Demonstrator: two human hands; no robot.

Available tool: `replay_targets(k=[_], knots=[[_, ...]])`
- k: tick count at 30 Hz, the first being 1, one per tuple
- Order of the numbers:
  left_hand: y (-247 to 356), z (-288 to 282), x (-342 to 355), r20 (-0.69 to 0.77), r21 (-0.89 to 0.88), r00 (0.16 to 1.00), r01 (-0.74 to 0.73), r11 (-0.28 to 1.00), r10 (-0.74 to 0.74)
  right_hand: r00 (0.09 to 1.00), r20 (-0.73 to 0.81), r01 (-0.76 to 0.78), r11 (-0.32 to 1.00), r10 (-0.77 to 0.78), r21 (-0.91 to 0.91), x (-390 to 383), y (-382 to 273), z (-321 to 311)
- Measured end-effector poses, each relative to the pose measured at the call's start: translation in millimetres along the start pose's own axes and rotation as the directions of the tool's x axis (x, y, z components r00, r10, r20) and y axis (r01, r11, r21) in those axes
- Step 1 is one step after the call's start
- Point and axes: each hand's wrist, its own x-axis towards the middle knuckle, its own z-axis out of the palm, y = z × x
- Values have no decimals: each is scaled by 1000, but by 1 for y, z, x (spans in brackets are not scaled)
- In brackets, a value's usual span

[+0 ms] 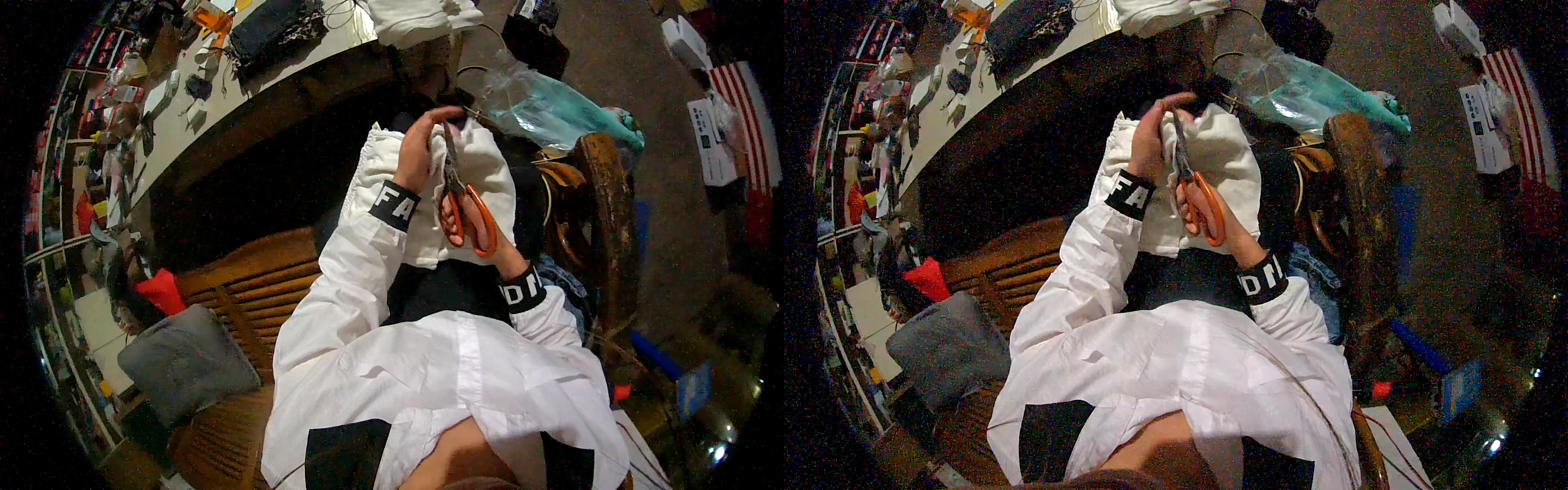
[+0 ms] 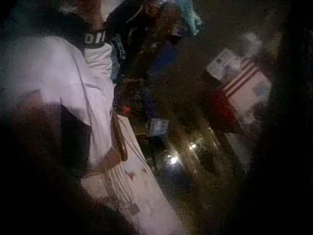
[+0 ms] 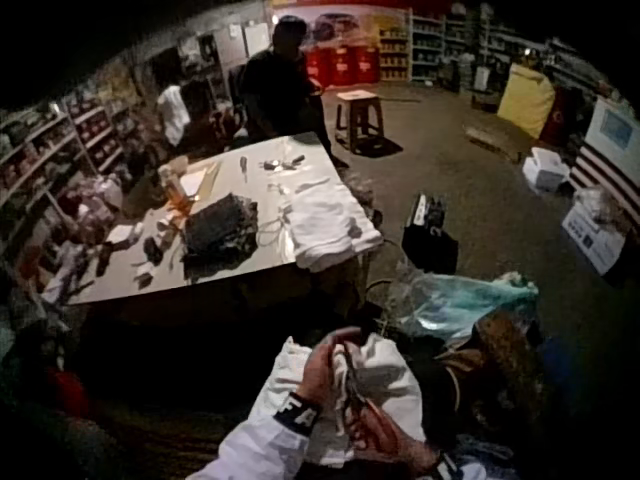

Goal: The person uses orange-handled scissors to cut a white fabric garment laid on a dark surface. They repeatedly trim edges and reshape the fabric, occasionally lifting and repositioning it. The person places the cut fabric on a nearby table at the end.

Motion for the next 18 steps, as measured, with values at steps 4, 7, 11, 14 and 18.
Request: replay_targets(k=[4,7,11,14,18], knots=[[-28,6,-15,-9,4,958,285,958,-285,986,-120,109,994,-112,-31,-2,7,-6],[-39,18,-29,1,136,973,227,964,-229,946,-318,67,998,-62,4,7,13,-14],[-44,9,-38,23,133,965,256,957,-262,895,-443,8,993,-58,-114,16,18,-8],[-61,-5,-34,91,-140,924,381,914,-372,861,-505,-26,987,-59,-158,21,16,13],[-68,-10,-29,29,-109,956,295,949,-293,858,-497,-73,927,-129,-367,23,19,22]])
